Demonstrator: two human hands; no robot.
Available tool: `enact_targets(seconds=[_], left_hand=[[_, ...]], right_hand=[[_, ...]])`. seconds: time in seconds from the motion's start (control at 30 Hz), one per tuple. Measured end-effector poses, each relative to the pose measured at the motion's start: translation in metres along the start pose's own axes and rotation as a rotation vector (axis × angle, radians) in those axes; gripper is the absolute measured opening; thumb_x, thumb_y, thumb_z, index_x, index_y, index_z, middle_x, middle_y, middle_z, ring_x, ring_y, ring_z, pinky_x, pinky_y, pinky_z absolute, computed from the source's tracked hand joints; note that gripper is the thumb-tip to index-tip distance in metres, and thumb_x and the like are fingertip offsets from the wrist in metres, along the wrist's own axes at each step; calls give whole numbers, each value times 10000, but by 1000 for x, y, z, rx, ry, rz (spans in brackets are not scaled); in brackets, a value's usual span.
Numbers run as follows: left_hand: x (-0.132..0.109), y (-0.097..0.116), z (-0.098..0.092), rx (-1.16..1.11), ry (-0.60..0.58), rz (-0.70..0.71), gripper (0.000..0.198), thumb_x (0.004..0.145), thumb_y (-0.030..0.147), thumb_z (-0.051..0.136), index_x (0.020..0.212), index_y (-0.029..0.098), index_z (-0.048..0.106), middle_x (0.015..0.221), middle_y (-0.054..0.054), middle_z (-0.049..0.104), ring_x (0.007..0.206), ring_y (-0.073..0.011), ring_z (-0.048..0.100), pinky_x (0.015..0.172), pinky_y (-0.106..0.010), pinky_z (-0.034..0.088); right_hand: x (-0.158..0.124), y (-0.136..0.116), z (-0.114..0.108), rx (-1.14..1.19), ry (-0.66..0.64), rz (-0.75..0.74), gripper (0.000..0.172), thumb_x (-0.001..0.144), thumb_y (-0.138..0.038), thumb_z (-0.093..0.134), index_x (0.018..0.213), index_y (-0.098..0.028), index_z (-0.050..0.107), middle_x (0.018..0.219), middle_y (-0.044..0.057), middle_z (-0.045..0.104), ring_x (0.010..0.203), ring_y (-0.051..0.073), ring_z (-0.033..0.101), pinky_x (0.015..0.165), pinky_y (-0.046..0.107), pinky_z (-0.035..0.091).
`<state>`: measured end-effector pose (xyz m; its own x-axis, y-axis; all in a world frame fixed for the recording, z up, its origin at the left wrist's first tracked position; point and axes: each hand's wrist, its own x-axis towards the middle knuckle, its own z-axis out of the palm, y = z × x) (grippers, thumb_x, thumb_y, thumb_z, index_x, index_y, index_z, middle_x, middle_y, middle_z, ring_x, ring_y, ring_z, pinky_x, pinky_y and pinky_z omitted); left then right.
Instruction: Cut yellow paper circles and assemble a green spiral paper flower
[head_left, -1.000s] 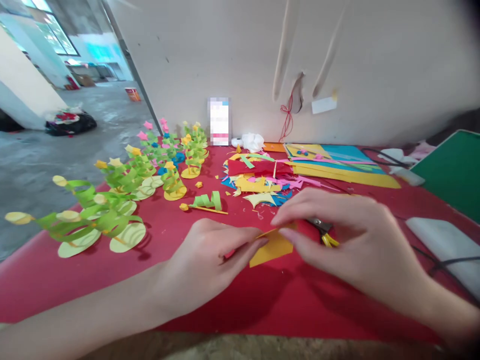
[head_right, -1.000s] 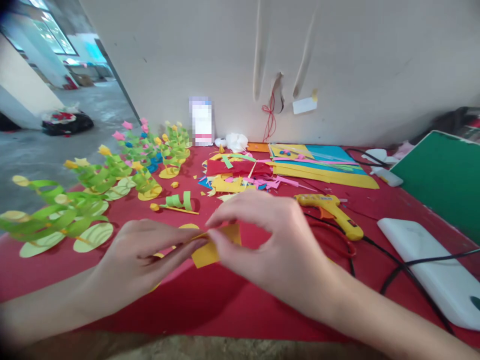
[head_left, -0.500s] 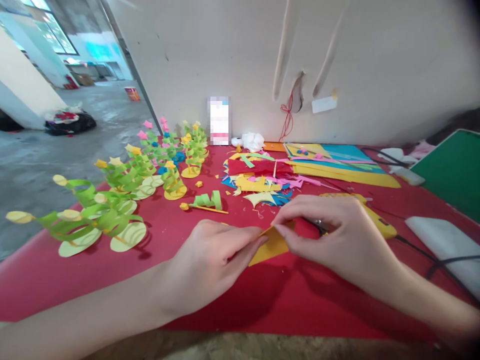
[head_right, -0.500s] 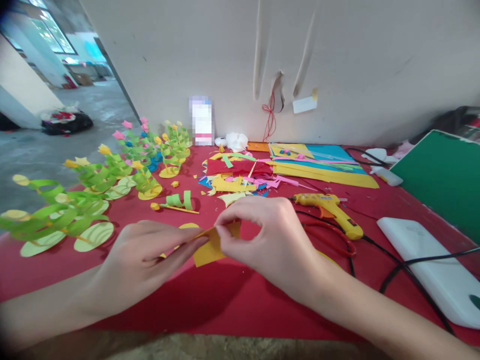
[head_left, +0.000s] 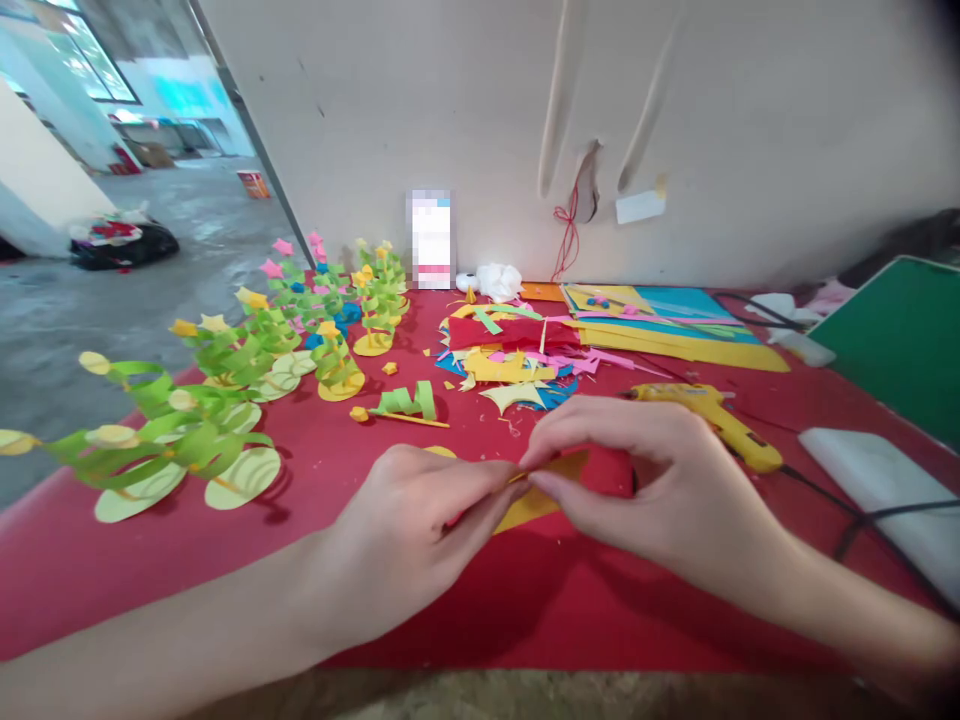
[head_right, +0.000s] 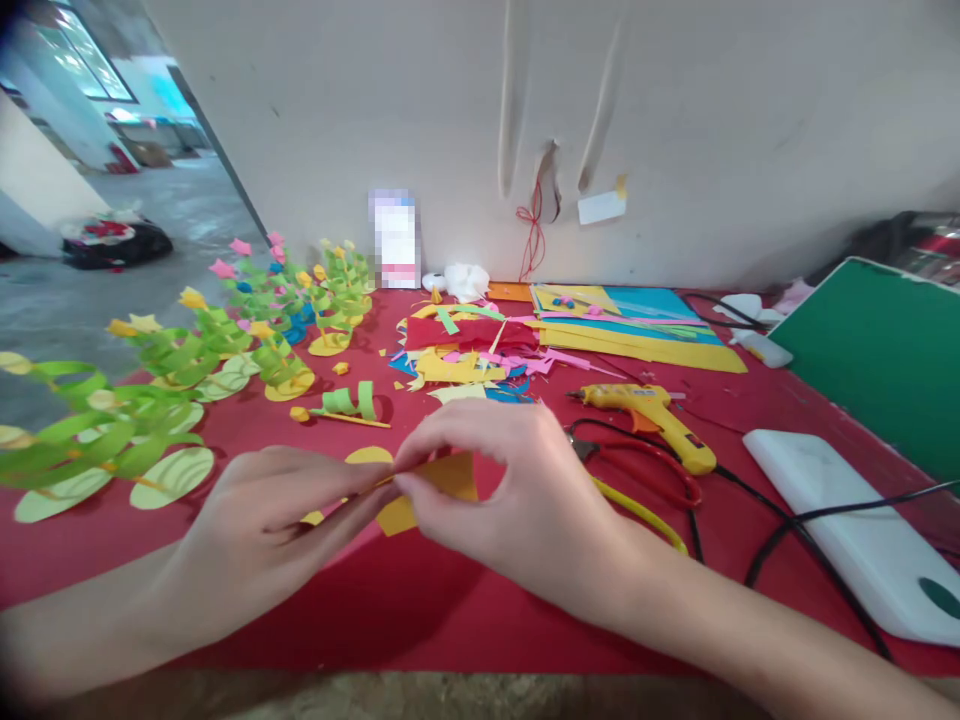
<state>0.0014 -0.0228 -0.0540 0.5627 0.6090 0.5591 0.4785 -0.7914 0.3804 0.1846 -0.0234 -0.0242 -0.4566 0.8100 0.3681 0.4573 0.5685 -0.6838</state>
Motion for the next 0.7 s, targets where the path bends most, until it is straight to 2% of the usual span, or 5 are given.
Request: enact_targets(seconds=[0.13, 0.33, 0.43, 0.53, 0.7], left_hand=[[0, 4, 0, -22, -24, 19, 175, 831, 145, 473, 730, 136, 615, 498, 7, 612, 381, -78, 497, 401, -192, 342], [2, 0, 1, 19, -8, -1, 140, 817, 145, 498, 749, 145, 620, 482, 20, 586, 355, -65, 453, 379, -198, 305], [1, -2, 0, 43, 29, -13, 125, 808, 157, 518, 733, 161, 619, 473, 34, 578, 344, -56, 439, 377, -194, 302], [1, -2, -2, 25, 74, -15, 114, 795, 163, 541, 715, 160, 622, 503, 25, 618, 364, -61, 487, 384, -184, 330], [7, -1, -4, -83, 47, -97, 96, 783, 147, 557, 775, 162, 651, 605, 24, 688, 431, -62, 572, 410, -139, 399]], right_hand=[[-2, -2, 8, 20, -6, 53, 99, 717, -74, 553, 720, -161, 600, 705, -19, 624, 644, 87, 565, 610, 180, 456], [4, 12, -7, -155, -36, 48, 103, 689, -85, 562, 697, -171, 617, 674, -26, 646, 626, 92, 583, 602, 182, 456], [10, 27, -20, -321, 45, 53, 108, 685, -95, 565, 688, -175, 638, 682, -8, 667, 644, 135, 602, 613, 237, 459], [14, 34, -32, -357, 148, 96, 98, 729, -159, 560, 731, -173, 657, 742, 26, 686, 691, 170, 617, 634, 274, 472], [9, 19, -31, -212, -49, 1, 125, 777, -215, 552, 845, -207, 656, 833, -10, 694, 741, 129, 620, 627, 199, 483]])
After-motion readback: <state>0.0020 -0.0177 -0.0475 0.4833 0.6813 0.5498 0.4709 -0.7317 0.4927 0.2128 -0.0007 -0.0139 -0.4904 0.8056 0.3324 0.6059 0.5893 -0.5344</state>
